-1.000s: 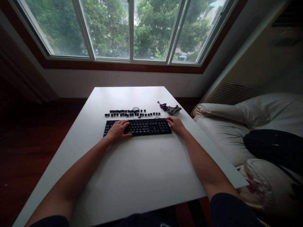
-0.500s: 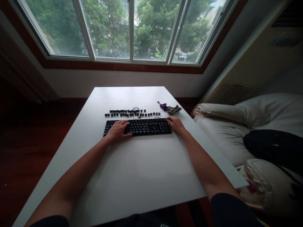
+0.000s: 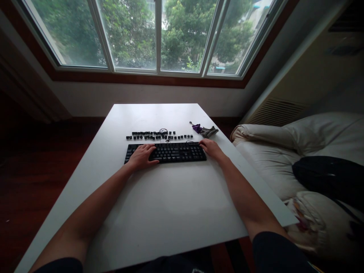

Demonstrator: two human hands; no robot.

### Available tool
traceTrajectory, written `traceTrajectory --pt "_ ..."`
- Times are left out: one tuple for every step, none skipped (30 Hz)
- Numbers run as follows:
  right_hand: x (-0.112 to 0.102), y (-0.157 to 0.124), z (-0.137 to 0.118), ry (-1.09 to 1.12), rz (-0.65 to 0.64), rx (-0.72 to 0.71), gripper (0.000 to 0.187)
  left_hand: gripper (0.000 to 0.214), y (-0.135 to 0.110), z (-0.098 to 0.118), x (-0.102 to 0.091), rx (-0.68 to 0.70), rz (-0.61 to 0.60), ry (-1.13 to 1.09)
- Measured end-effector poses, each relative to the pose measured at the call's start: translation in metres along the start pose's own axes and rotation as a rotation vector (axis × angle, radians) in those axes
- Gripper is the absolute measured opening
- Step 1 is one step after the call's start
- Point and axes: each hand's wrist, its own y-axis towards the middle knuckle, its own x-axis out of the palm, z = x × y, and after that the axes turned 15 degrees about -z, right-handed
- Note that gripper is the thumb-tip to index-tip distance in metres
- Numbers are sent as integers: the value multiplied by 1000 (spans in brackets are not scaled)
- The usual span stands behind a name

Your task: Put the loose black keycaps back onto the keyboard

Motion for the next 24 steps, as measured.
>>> traceTrajectory --pt "0 0 1 35 3 4 16 70 0 0 0 2 -1 0" --pt "1 -1 2 80 10 13 16 70 0 0 0 4 -2 -1" --pt "2 -2 3 131 18 27 17 70 0 0 0 5 -2 -3" --pt "2 -3 4 180 22 41 17 70 0 0 0 5 -2 -5" --pt "3 -3 5 220 21 53 17 70 0 1 0 4 -3 -7" --pt "3 -4 6 245 18 61 17 70 0 1 0 1 -3 -7" --pt "3 -4 6 250 16 66 17 69 1 2 0 -1 -4 -8" --pt "3 -4 6 236 21 66 16 69 1 2 0 -3 -6 -9" --pt "3 -4 5 212 31 63 16 69 1 2 0 -4 -6 -10" --pt "3 -3 5 186 40 57 15 69 1 2 0 -4 -6 -12" --pt "3 -3 4 167 46 51 15 69 1 3 0 -4 -6 -13" --pt "4 -3 4 160 49 49 15 69 1 2 0 -2 -4 -14" --pt "4 -2 4 166 48 53 15 69 1 2 0 0 -1 -13" --pt "5 -2 5 180 47 65 16 69 1 2 0 1 2 -11" --pt "5 -2 5 196 46 78 16 68 1 1 0 3 4 -8" --pt "5 -2 7 210 46 88 17 68 1 1 0 5 6 -6" --pt "4 -2 8 227 48 91 17 68 1 0 0 6 7 -3" --pt "3 -2 10 254 55 93 19 68 1 0 0 7 8 -1" --pt "1 -2 11 298 69 100 21 68 1 -1 0 8 7 1" --pt "-1 -2 12 362 92 114 23 68 1 -1 0 8 6 1" --pt "-4 -2 12 445 123 134 26 69 1 -1 0 8 4 2" --pt "-6 -1 11 541 160 158 29 69 0 -1 0 8 3 2" --pt "-9 -1 8 641 195 176 32 69 0 -1 0 7 2 2" --pt "-11 0 4 738 225 179 36 69 0 -1 0 6 0 1"
